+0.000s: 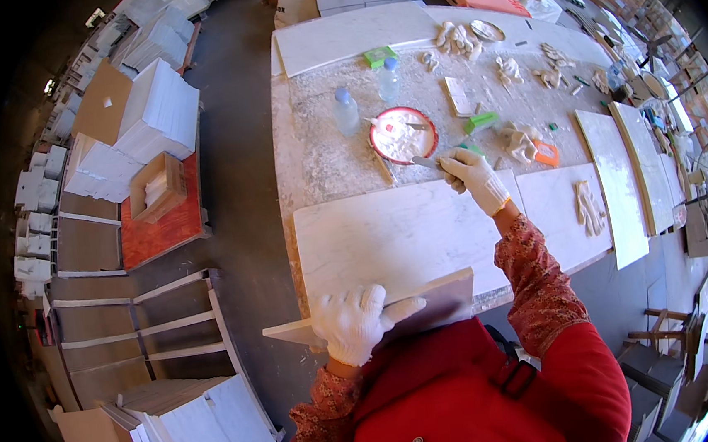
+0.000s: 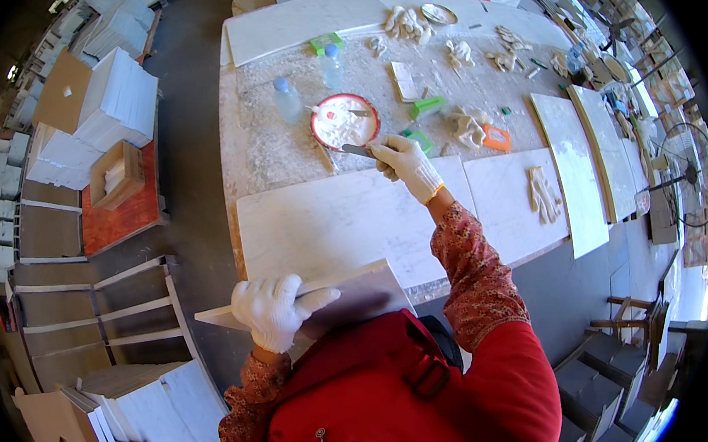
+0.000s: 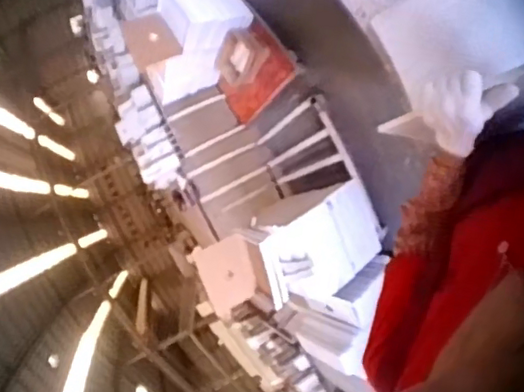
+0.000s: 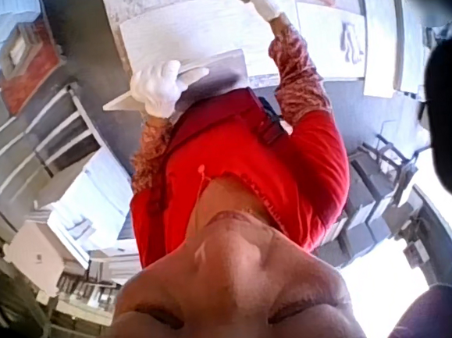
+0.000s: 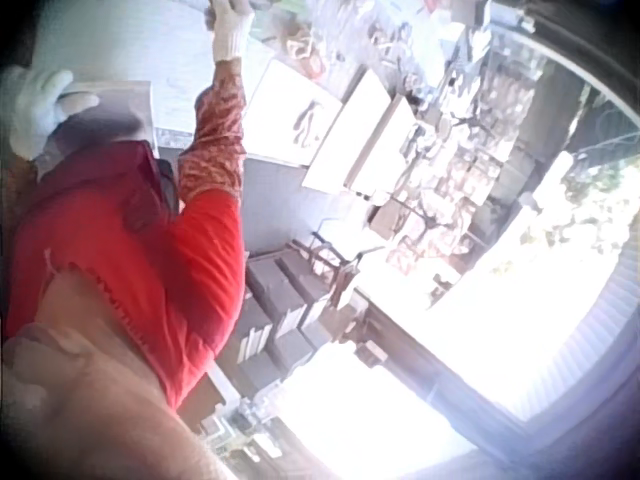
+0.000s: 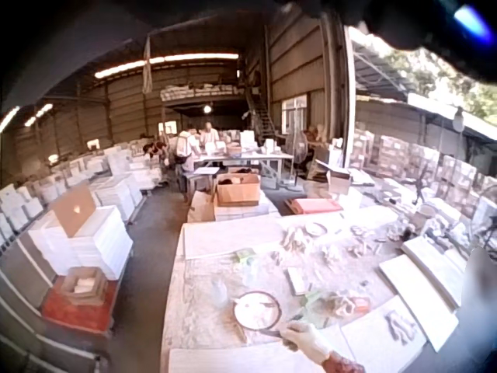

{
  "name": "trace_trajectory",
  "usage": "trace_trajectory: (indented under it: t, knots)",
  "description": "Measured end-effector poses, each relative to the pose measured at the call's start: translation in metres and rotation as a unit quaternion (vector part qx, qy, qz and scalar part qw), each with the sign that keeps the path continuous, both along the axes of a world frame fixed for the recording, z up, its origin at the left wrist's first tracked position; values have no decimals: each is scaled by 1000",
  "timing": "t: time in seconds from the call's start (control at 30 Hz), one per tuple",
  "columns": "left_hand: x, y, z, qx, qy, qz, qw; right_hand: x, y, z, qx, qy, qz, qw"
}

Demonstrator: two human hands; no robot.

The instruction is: The person applies a white paste to the edges of rectangular white panels using a small spatula, then rubs the edges with a green block. The person repeats this process on multiple panels, handling them one at a time on a workbench in a warehouse setting.

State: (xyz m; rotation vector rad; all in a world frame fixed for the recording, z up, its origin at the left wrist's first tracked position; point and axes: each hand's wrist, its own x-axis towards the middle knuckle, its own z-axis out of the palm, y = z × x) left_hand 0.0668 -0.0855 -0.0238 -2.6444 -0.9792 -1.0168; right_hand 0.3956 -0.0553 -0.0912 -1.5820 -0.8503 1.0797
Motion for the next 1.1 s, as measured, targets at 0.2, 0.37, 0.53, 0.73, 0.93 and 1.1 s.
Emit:
trace_trajectory:
  t: [0.2,0.37,0.53,0.73,0.93,1.1]
  knots:
    - [-1,-7,1,14,-16,-12,1000,-21,-94,87,15,-21,0,1000]
    - [-5,-13,2,11,-35,-16,999,-39,-146,126,-1,7,-12,1000]
    - [-7,-17,5,19,-34,-22,999,-50,-171,136,6,-6,4,1000]
    - [-7,-19,6,22,-33,-22,999,-58,-182,143,24,-80,47,995]
    - [-11,-22,4,26,-25,-19,999,-65,-186,144,34,-158,44,986]
    - [-12,-22,3,32,-29,-22,999,-68,-190,144,78,-198,42,976]
